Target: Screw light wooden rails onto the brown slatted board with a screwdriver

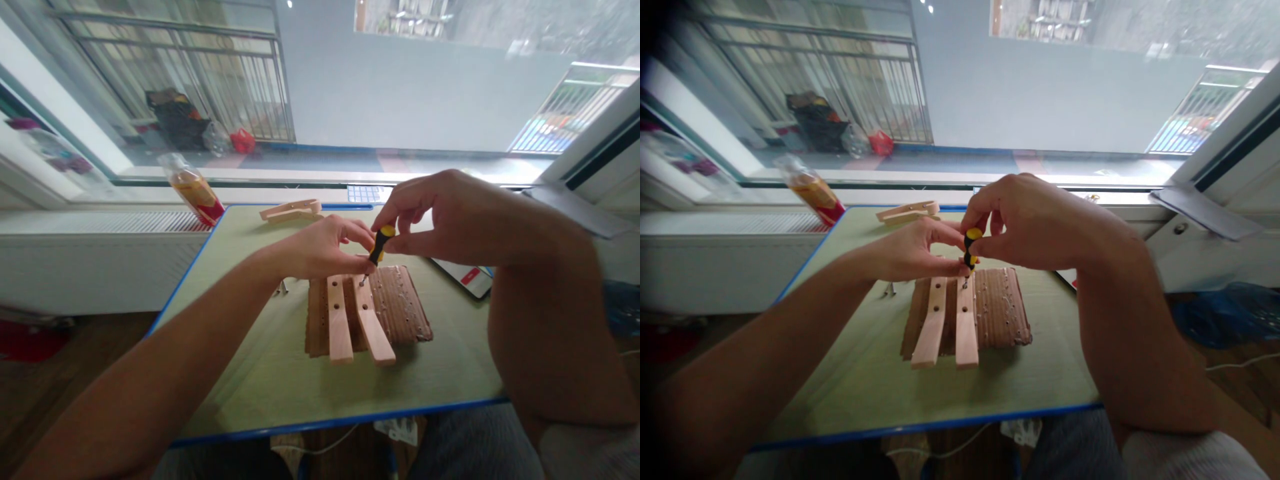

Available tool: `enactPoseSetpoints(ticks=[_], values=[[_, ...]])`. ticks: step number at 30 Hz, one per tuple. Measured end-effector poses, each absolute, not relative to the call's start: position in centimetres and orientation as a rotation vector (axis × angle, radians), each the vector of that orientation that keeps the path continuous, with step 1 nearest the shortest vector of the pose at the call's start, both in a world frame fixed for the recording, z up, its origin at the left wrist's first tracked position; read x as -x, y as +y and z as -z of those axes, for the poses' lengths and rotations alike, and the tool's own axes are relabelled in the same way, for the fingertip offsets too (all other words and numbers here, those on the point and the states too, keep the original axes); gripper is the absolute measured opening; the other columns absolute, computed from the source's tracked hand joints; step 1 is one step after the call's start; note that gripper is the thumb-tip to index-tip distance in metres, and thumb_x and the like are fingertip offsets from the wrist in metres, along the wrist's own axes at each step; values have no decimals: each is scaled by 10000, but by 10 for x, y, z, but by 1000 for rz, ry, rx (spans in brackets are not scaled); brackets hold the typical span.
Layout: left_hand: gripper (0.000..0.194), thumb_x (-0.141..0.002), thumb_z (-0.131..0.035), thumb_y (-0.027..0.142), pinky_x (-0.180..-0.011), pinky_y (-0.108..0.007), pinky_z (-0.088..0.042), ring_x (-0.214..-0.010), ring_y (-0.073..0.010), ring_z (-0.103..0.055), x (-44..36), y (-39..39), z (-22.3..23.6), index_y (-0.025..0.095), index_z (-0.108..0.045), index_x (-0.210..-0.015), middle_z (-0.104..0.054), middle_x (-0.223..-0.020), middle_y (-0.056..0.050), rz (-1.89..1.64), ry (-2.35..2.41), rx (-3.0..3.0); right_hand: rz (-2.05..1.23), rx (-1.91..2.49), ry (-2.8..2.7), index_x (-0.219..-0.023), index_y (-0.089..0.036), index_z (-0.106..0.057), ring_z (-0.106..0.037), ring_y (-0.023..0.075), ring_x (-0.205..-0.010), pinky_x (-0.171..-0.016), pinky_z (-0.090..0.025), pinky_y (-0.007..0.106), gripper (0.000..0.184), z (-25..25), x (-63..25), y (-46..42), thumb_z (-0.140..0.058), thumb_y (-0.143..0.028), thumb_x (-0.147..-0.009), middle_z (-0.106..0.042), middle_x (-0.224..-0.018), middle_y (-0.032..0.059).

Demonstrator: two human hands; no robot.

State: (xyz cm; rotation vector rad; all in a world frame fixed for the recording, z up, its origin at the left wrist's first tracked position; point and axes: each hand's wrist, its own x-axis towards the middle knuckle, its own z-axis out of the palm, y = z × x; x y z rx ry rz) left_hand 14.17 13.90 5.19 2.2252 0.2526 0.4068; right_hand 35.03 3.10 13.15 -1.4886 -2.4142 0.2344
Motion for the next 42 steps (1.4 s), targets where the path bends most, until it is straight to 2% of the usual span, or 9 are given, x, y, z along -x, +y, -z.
enactPoseSetpoints(ticks=[7, 11, 16, 22, 28, 38, 42], values=[[304, -825, -816, 404, -988, -361, -475, -1061, -234, -686, -143, 139, -53, 211, -812, -1060, -789, -1155, -49, -378, 319, -2267, -241, 1622, -2351, -919, -239, -830, -585, 134, -647, -589, -393, 323, 203, -131, -351, 33, -742, -414, -866, -758, -793, -7], [282, -820, -820, 409, -973, -355, -463, -1026, -227, -676, -145, 139, -54, 198, -796, -1005, -789, -1101, -43, -388, 341, -2277, -227, 1687, -2332, -862, -240, -800, -508, 115, -595, -563, -353, 335, 220, -130, -351, 34, -751, -455, -865, -697, -710, -29], [255, -839, -804, 395, -932, -329, -462, -1007, -209, -672, -145, 137, -54, 196, -781, -999, -780, -1077, -27, -401, 332, -2278, -177, 1718, -2309, -774, -213, -750, -427, 100, -561, -561, -314, 338, 331, -130, -348, 32, -734, -527, -877, -602, -610, -43], [364, -784, -853, 493, -836, -328, -473, -939, -215, -669, -146, 135, -53, 190, -782, -974, -765, -994, -32, -440, 379, -2292, -181, 1759, -2273, -670, -232, -656, -383, 115, -561, -567, -292, 354, 363, -130, -346, 33, -760, -534, -842, -555, -597, -39], [329, -799, -843, 476, -783, -312, -462, -901, -206, -663, -147, 133, -54, 190, -775, -947, -751, -950, -24, -444, 365, -2302, -152, 1757, -2282, -580, -240, -500, -301, 122, -557, -567, -228, 365, 502, -128, -344, 33, -764, -585, -832, -435, -547, -48], [155, -834, -815, 343, -860, -317, -489, -952, -199, -686, -144, 131, -56, 207, -796, -906, -780, -1015, -25, -465, 296, -2285, -142, 1791, -2291, -570, -239, -494, -307, 121, -561, -570, -216, 358, 545, -126, -344, 36, -739, -644, -840, -434, -543, -50], [165, -838, -815, 356, -868, -331, -498, -973, -209, -695, -143, 132, -56, 214, -812, -921, -788, -1036, -32, -462, 288, -2282, -147, 1795, -2312, -623, -240, -599, -373, 121, -549, -563, -248, 346, 455, -128, -345, 35, -752, -612, -836, -517, -565, -45]])
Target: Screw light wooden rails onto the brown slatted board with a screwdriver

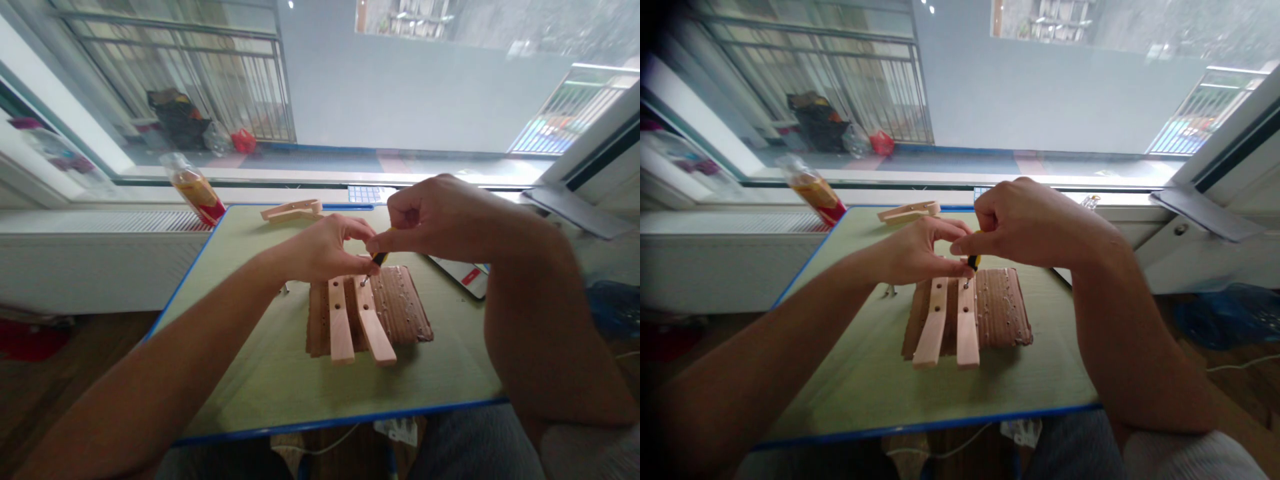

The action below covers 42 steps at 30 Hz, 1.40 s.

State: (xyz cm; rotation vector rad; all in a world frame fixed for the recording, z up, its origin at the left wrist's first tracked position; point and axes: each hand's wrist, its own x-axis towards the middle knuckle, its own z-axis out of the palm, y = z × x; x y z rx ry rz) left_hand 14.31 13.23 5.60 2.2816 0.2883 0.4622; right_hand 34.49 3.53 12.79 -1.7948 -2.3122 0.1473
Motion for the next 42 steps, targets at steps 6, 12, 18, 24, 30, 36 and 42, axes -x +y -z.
enactPoseSetpoints(ticks=[6, 12, 18, 24, 30, 36, 42], values=[[165, -841, -814, 350, -938, -341, -510, -993, -208, -702, -142, 134, -56, 238, -835, -960, -798, -1058, -31, -450, 282, -2278, -285, 1516, -2385, -1091, -292, -812, -669, 173, -769, -660, -448, 312, 301, -131, -355, 32, -799, -442, -831, -796, -970, 0], [150, -852, -803, 339, -994, -365, -519, -1026, -224, -705, -141, 137, -53, 241, -843, -958, -789, -1069, -49, -445, 236, -2247, -303, 1397, -2469, -1049, -262, -838, -677, 166, -794, -729, -488, 315, 204, -132, -358, 30, -736, -298, -877, -810, -996, 15], [140, -845, -794, 325, -998, -364, -528, -1050, -226, -713, -141, 136, -55, 252, -843, -954, -792, -1110, -48, -418, 256, -2233, -285, 1443, -2448, -1021, -247, -842, -671, 165, -777, -700, -485, 321, 189, -132, -353, 30, -751, -290, -861, -804, -941, 7], [160, -858, -783, 299, -956, -331, -522, -1025, -209, -713, -141, 135, -55, 228, -838, -990, -794, -1105, -43, -437, 240, -2270, -286, 1546, -2412, -963, -255, -839, -633, 145, -677, -622, -437, 323, 148, -133, -352, 29, -759, -303, -848, -789, -857, -9], [209, -842, -831, 319, -910, -323, -513, -1017, -214, -707, -142, 136, -51, 186, -807, -1002, -784, -1074, -48, -441, 250, -2310, -245, 1678, -2356, -808, -242, -782, -531, 104, -580, -558, -372, 319, 189, -133, -351, 27, -772, -427, -841, -718, -711, -42], [219, -840, -844, 342, -874, -318, -505, -980, -207, -701, -144, 134, -50, 192, -798, -993, -773, -1045, -42, -447, 288, -2321, -223, 1740, -2300, -744, -241, -747, -428, 94, -529, -514, -307, 320, 270, -131, -350, 27, -781, -494, -830, -590, -574, -67], [243, -824, -855, 393, -870, -320, -497, -961, -206, -686, -147, 131, -52, 204, -800, -966, -761, -1008, -30, -459, 315, -2323, -158, 1749, -2290, -645, -223, -674, -369, 102, -550, -556, -285, 353, 380, -131, -347, 28, -781, -532, -837, -531, -573, -48]])
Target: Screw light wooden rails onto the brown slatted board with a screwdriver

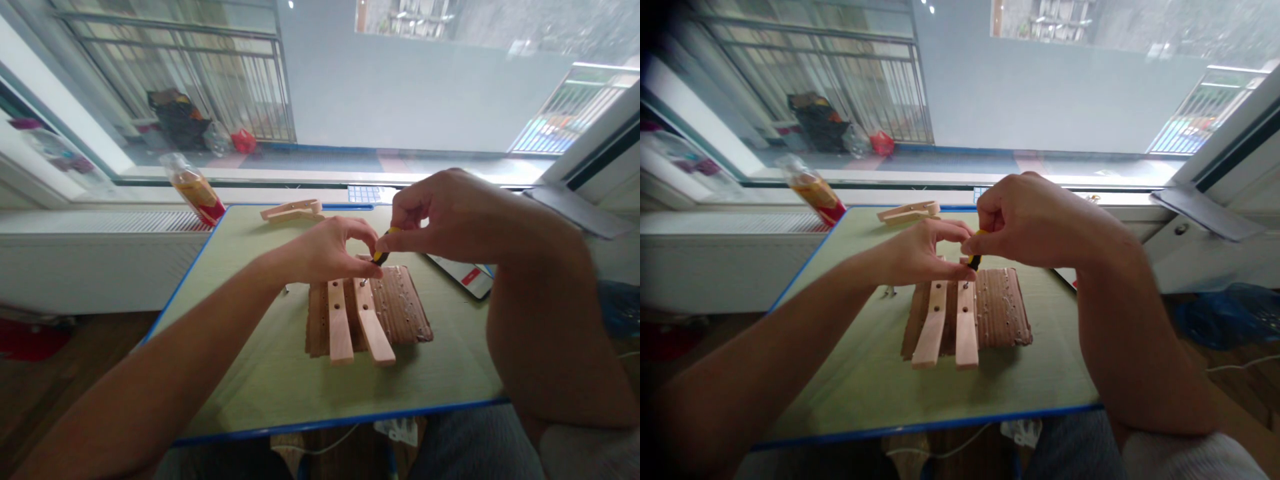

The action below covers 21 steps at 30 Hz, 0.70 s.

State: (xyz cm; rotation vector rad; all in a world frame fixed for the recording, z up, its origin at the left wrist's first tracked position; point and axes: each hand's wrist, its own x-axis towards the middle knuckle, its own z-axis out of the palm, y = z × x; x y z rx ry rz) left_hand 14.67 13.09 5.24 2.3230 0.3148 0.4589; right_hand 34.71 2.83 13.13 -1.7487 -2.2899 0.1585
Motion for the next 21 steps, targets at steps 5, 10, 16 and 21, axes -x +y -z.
enactPoseSetpoints(ticks=[5, 10, 16, 21], values=[[248, -803, -866, 409, -835, -311, -481, -905, -192, -666, -148, 131, -52, 200, -770, -896, -750, -958, -17, -484, 332, -2321, -145, 1807, -2280, -585, -228, -593, -334, 110, -543, -556, -255, 365, 476, -130, -346, 31, -763, -597, -833, -458, -541, -45], [264, -790, -864, 421, -780, -309, -477, -857, -189, -660, -148, 132, -50, 193, -750, -855, -730, -892, -3, -484, 321, -2300, -76, 1823, -2269, -536, -230, -478, -264, 118, -566, -562, -217, 368, 559, -127, -341, 34, -741, -619, -838, -380, -524, -46], [182, -815, -840, 349, -824, -320, -498, -884, -187, -670, -149, 131, -51, 198, -764, -882, -745, -950, -10, -482, 289, -2289, -90, 1849, -2254, -544, -226, -481, -270, 114, -558, -543, -206, 361, 589, -125, -339, 36, -690, -678, -860, -383, -530, -52], [149, -839, -826, 340, -838, -329, -506, -909, -194, -677, -147, 132, -51, 200, -787, -873, -746, -956, -20, -477, 276, -2302, -82, 1828, -2309, -596, -229, -592, -333, 110, -544, -539, -245, 351, 512, -127, -344, 36, -715, -655, -852, -476, -544, -48]])
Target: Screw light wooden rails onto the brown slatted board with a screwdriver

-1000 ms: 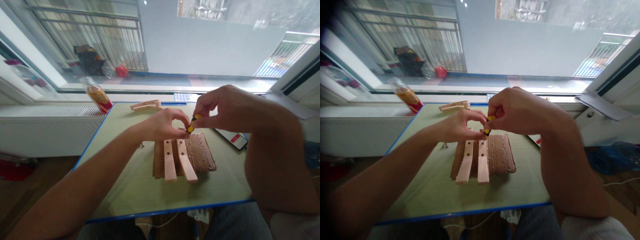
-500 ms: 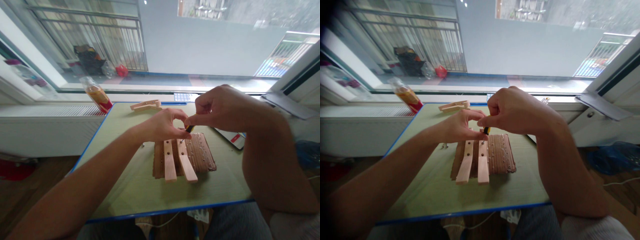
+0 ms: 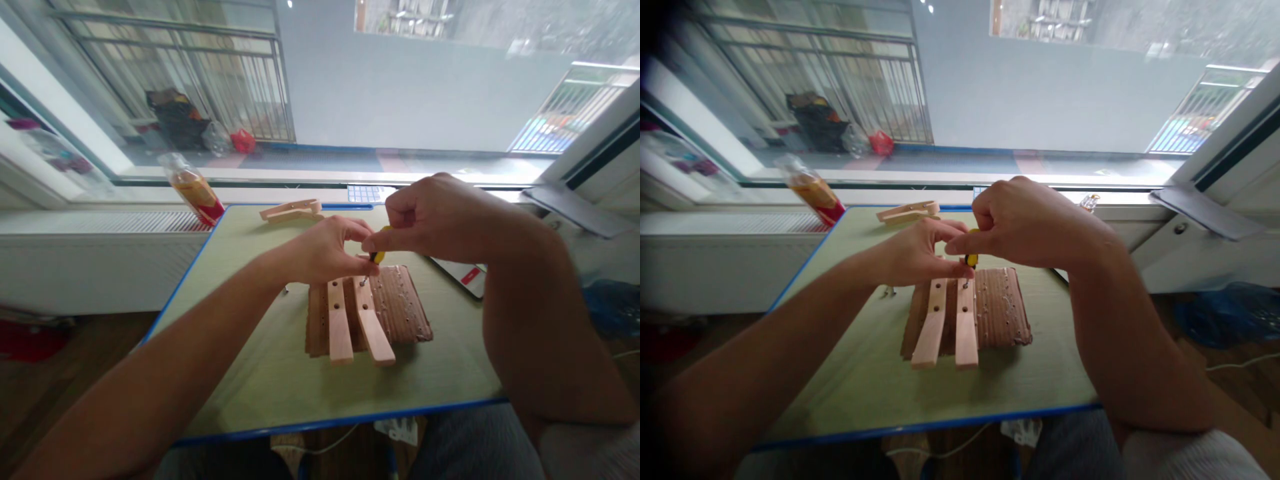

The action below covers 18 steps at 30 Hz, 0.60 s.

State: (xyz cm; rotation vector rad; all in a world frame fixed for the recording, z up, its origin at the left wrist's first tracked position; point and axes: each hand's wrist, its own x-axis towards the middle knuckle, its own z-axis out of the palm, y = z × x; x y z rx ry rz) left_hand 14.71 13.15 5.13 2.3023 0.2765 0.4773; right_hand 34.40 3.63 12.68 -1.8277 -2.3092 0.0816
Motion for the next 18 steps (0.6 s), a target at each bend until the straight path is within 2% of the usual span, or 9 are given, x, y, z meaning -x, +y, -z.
enactPoseSetpoints(ticks=[4, 7, 11, 18], values=[[97, -839, -816, 298, -906, -337, -518, -970, -201, -695, -146, 133, -51, 217, -817, -893, -780, -1051, -33, -469, 265, -2299, -142, 1645, -2306, -930, -264, -788, -582, 125, -651, -581, -386, 312, 323, -130, -352, 32, -806, -565, -813, -724, -791, -32], [119, -841, -810, 291, -960, -348, -523, -1016, -211, -703, -145, 135, -49, 229, -831, -941, -784, -1086, -39, -447, 252, -2297, -248, 1438, -2392, -1100, -286, -814, -676, 143, -768, -647, -465, 292, 268, -131, -355, 30, -788, -396, -857, -797, -976, -16], [158, -845, -801, 338, -983, -375, -530, -1021, -226, -701, -144, 137, -48, 243, -843, -964, -783, -1097, -47, -429, 253, -2298, -254, 1376, -2475, -1019, -255, -835, -681, 154, -781, -703, -480, 296, 179, -132, -354, 30, -727, -263, -877, -813, -979, 6], [159, -851, -775, 324, -991, -379, -529, -1047, -241, -704, -145, 134, -49, 246, -842, -972, -779, -1115, -57, -417, 269, -2288, -220, 1534, -2445, -981, -222, -820, -642, 152, -727, -663, -449, 312, 175, -134, -349, 29, -716, -301, -866, -787, -905, 21]])
